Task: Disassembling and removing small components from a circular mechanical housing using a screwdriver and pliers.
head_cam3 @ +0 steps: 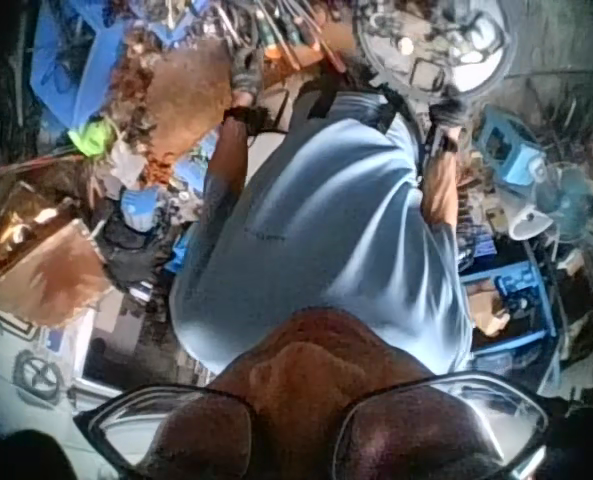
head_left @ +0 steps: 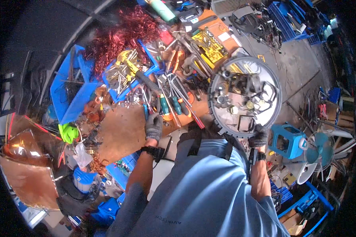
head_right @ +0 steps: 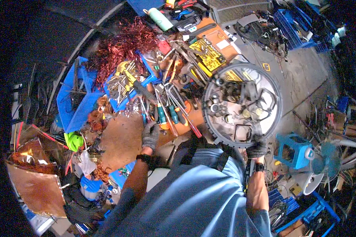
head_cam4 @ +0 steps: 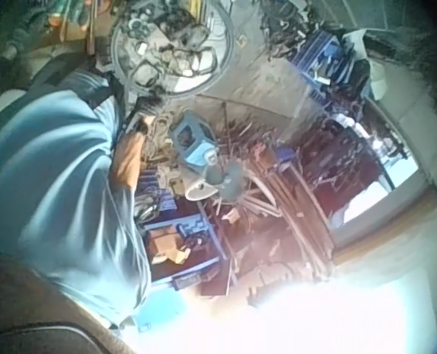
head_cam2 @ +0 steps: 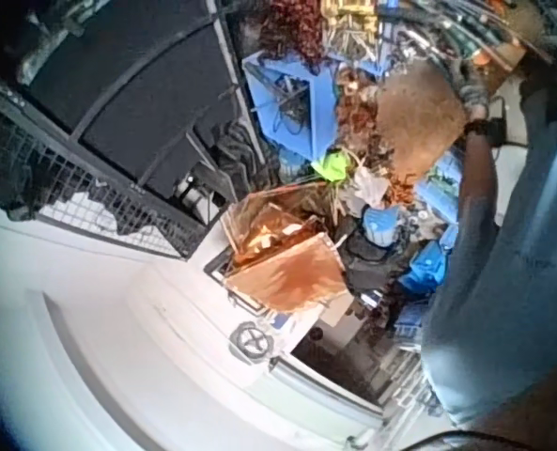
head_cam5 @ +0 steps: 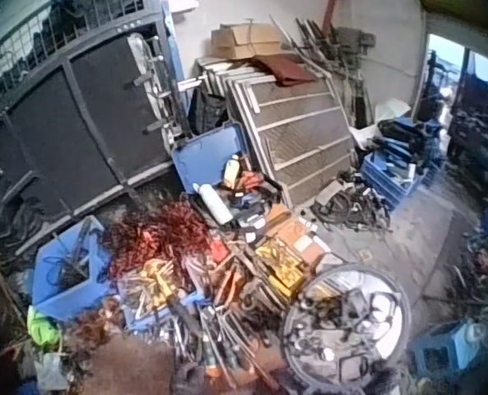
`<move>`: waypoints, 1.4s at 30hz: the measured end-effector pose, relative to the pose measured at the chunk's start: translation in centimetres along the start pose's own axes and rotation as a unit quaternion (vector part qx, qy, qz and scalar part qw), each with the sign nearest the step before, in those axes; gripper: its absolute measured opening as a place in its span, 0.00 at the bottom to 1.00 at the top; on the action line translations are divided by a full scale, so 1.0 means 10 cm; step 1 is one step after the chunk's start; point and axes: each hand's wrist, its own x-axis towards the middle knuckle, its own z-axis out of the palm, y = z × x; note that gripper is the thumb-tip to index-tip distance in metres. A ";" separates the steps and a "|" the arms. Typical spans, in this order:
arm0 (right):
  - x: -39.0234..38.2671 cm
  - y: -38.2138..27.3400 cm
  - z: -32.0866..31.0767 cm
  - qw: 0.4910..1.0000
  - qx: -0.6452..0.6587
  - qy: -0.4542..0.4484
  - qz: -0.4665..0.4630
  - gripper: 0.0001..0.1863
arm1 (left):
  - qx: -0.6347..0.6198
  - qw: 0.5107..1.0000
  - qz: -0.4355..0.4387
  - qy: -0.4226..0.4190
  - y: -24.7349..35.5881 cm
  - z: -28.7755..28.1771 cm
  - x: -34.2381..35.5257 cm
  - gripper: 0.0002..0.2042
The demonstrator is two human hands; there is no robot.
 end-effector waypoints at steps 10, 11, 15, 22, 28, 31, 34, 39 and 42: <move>-1.57 0.00 -0.64 0.968 -0.102 0.212 -0.091 0.15 | -0.023 0.993 -0.091 -0.070 0.31 0.26 0.63 0.17; -1.68 0.02 -0.57 0.972 -0.055 0.213 -0.078 0.13 | 0.042 0.995 -0.045 -0.085 0.32 0.26 0.67 0.17; -1.95 0.08 -0.27 0.963 -0.023 0.256 -0.078 0.09 | 0.036 0.996 -0.038 -0.069 0.35 0.30 0.67 0.13; -2.03 0.14 -0.12 0.923 0.233 0.292 -0.089 0.19 | 0.154 0.976 -0.005 -0.151 0.42 0.26 0.75 0.23; -2.04 0.36 -0.43 0.965 0.093 0.235 -0.073 0.15 | 0.118 0.990 0.012 -0.075 0.76 0.25 0.56 0.20; -2.01 0.42 -0.53 0.945 0.003 0.318 -0.074 0.08 | 0.160 0.983 0.057 -0.070 1.02 0.41 0.61 0.19; -2.00 0.39 -0.50 0.939 -0.013 0.328 -0.104 0.05 | 0.121 0.982 0.118 -0.084 1.29 0.74 0.76 0.21; -2.02 0.16 -0.26 0.965 0.004 0.251 -0.073 0.13 | 0.263 0.942 0.170 -0.118 1.61 1.37 1.10 0.29; -2.00 0.05 -0.09 0.955 0.088 0.278 -0.058 0.20 | 0.263 0.950 0.120 -0.119 1.62 1.52 1.18 0.29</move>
